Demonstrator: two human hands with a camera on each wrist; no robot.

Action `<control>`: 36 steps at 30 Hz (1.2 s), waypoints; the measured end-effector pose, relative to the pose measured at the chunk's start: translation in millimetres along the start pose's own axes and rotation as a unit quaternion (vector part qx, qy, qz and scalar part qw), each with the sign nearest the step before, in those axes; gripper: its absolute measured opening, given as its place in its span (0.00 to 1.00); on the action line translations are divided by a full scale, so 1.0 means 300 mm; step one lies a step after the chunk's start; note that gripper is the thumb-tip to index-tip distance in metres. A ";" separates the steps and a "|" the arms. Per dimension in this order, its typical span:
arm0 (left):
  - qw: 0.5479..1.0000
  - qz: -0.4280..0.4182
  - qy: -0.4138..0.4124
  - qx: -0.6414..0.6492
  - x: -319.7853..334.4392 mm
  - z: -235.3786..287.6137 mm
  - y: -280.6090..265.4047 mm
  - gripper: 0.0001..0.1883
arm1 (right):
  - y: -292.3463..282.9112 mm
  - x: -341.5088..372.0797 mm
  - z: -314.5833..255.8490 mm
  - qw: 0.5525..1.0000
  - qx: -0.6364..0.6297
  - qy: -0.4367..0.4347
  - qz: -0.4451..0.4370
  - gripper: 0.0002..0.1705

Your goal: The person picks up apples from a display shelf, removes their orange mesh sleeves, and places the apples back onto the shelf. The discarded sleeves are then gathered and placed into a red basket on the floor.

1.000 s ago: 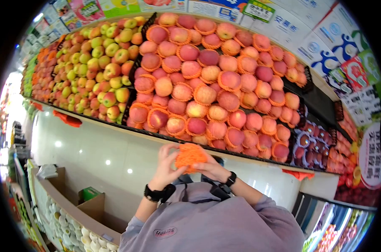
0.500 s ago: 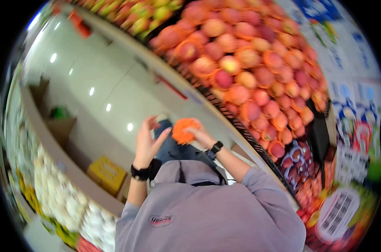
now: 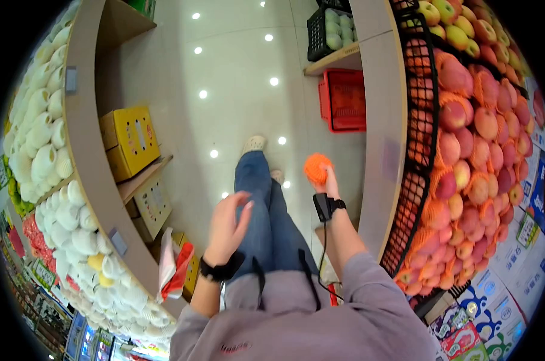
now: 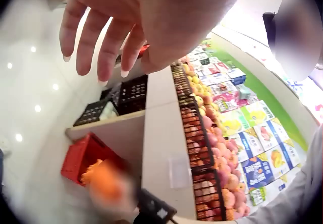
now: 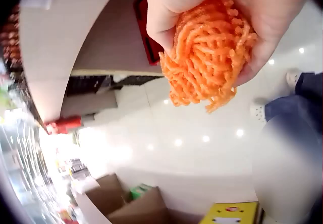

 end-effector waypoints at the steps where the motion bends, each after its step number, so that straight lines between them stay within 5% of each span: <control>1: 1.000 0.007 -0.023 -0.014 0.006 -0.060 -0.019 0.08 | -0.042 -0.146 -0.018 1.000 -0.004 -0.029 0.012 0.27; 3: 0.995 0.017 -0.092 -0.036 0.020 -0.189 -0.047 0.08 | -0.124 -0.440 -0.107 0.995 -0.027 -0.086 0.038 0.27; 6: 0.988 0.010 -0.142 -0.058 0.041 -0.348 -0.040 0.07 | -0.226 -0.671 -0.363 0.934 -0.143 -0.249 0.211 0.25; 11: 0.989 -0.037 -0.119 -0.078 -0.019 -0.399 0.044 0.06 | -0.360 -0.827 -0.535 0.921 -0.110 -0.233 0.293 0.22; 14: 0.988 -0.071 -0.101 -0.089 -0.054 -0.332 0.068 0.06 | -0.338 -0.817 -0.463 0.933 0.044 -0.191 0.303 0.21; 16: 0.987 -0.096 -0.082 -0.099 -0.088 -0.249 0.078 0.06 | -0.253 -0.764 -0.331 0.886 0.330 -0.146 0.292 0.20; 19: 0.983 -0.122 0.004 -0.134 -0.159 -0.036 0.075 0.06 | -0.001 -0.535 -0.052 0.713 0.690 -0.094 0.080 0.19; 21: 0.982 -0.138 0.047 -0.120 -0.209 0.150 0.091 0.06 | 0.175 -0.231 0.069 0.691 0.697 -0.119 -0.147 0.19; 22: 0.980 -0.141 0.076 -0.116 -0.231 0.243 0.103 0.06 | 0.262 0.011 0.023 0.725 0.613 -0.183 -0.255 0.20; 24: 0.973 -0.158 0.130 -0.107 -0.276 0.407 0.139 0.06 | 0.281 0.260 0.111 0.712 0.572 0.011 -0.407 0.21; 25: 0.965 -0.178 0.163 -0.104 -0.304 0.480 0.182 0.06 | 0.287 0.402 0.044 0.715 0.566 0.081 -0.401 0.24; 27: 0.942 -0.220 0.231 -0.103 -0.379 0.639 0.278 0.06 | 0.326 0.608 -0.210 0.721 0.583 -0.068 -0.367 0.30; 29: 0.914 -0.252 0.298 -0.107 -0.436 0.807 0.389 0.06 | 0.304 0.747 -0.522 0.784 0.533 -0.124 -0.292 0.28; 31: 0.886 -0.291 0.349 -0.091 -0.480 0.978 0.482 0.07 | 0.264 0.862 -0.895 0.776 0.535 -0.281 -0.181 0.27; 32: 0.874 -0.312 0.367 -0.070 -0.500 1.060 0.534 0.07 | 0.260 0.931 -1.096 0.729 0.555 -0.386 -0.101 0.23; 33: 0.861 -0.334 0.382 -0.046 -0.523 1.135 0.583 0.07 | 0.228 0.954 -1.248 0.799 0.479 -0.358 -0.060 0.20; 34: 0.845 -0.371 0.384 -0.025 -0.553 1.202 0.633 0.08 | 0.201 0.996 -1.410 0.801 0.442 -0.404 -0.007 0.21; 35: 0.828 -0.409 0.383 -0.005 -0.589 1.262 0.681 0.09 | 0.174 1.030 -1.571 0.799 0.402 -0.445 0.047 0.23; 36: 0.813 -0.442 0.380 -0.021 -0.636 1.308 0.731 0.10 | 0.181 1.084 -1.751 0.695 0.474 -0.518 0.153 0.29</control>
Point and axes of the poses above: each hand's wrist, its own x-axis away from the middle knuckle, its own y-axis out of the palm, z = x × y, the point moved 8 cm from there along -x, towards the middle knuckle, and after that the axes turned 8 degrees about x, right-handed, at the moved point
